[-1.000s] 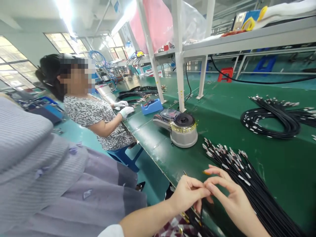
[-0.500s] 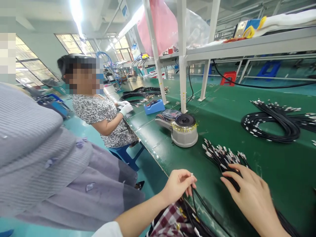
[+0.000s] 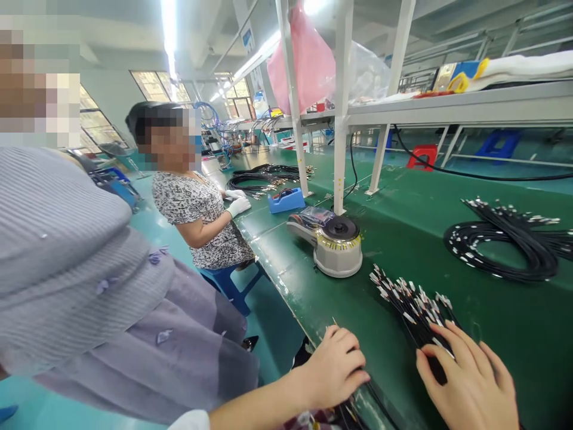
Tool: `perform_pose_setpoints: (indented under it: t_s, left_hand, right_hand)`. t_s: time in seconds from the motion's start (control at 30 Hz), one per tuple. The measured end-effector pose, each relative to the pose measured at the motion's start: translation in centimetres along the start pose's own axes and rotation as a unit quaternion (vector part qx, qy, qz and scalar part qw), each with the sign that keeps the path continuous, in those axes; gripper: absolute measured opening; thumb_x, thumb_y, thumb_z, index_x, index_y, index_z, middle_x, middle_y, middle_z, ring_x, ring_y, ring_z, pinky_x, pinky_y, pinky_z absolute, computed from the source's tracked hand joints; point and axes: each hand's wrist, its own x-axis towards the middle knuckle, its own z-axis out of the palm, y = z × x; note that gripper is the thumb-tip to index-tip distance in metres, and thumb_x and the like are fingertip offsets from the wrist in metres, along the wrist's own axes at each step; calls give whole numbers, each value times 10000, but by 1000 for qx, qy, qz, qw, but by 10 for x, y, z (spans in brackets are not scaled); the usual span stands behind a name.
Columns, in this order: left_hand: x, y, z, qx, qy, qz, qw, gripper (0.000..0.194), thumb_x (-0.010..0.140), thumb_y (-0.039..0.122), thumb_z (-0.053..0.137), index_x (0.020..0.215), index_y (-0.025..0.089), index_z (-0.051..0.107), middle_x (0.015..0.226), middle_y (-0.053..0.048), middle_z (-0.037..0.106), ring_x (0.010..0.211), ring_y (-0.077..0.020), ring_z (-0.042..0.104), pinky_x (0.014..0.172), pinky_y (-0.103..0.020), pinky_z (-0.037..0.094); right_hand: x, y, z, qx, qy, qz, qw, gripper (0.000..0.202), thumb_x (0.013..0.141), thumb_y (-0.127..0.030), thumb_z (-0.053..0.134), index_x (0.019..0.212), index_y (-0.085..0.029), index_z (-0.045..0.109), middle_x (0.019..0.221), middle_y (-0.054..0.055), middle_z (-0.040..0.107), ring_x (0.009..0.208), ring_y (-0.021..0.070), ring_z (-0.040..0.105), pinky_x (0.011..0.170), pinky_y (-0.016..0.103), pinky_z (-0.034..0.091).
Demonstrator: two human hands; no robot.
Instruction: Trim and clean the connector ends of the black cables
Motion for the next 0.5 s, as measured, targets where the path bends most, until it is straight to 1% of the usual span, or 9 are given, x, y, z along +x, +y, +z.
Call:
perform_pose_setpoints:
  t_s: [0.07,0.17,0.23,0.37,0.43,0.5]
  left_hand:
    - [-2,-4,9,8,-1,-18,1000,287,927,450,546,820,188,596,817,-28,585,833,-174,507,812,-356,344]
    - [-8,-8,16,-8,14,-32,999,342,889,475,594,720,181,554,725,-9,548,771,-161,479,763,-343,327]
    - [-10,-8,18,-26,28,-45,998,326,874,445,616,698,180,541,713,-10,543,764,-164,475,759,-340,326]
    - [-8,-3,23,-38,48,-66,996,247,855,349,628,703,177,538,728,-17,546,772,-170,483,749,-337,333]
    - [-5,0,22,-36,50,-66,996,228,846,325,629,697,175,544,716,-19,547,763,-173,491,746,-344,340]
    - [-5,2,9,-55,52,-53,996,159,843,312,630,763,179,595,765,-33,587,784,-182,517,776,-359,365]
  right_hand:
    - [0,2,-3,13,12,15,1000,212,849,-362,494,765,-221,627,1189,122,661,1197,378,566,1015,573,367]
    - [0,2,-4,31,3,33,999,246,840,-393,481,705,-234,609,1136,125,670,1159,387,580,956,577,399]
    - [1,1,-4,45,-8,29,999,250,833,-400,484,674,-241,595,1107,121,676,1139,384,587,938,580,403]
    - [4,-4,-8,88,-4,-5,996,177,806,-374,549,693,-253,610,1155,93,675,1157,354,579,999,576,373]
    - [4,-5,-10,90,-3,-7,996,157,796,-362,558,688,-255,601,1160,84,677,1162,346,578,1011,577,362]
    - [3,-5,-9,87,-7,-7,996,170,796,-356,544,664,-255,577,1146,80,684,1157,344,583,1004,578,363]
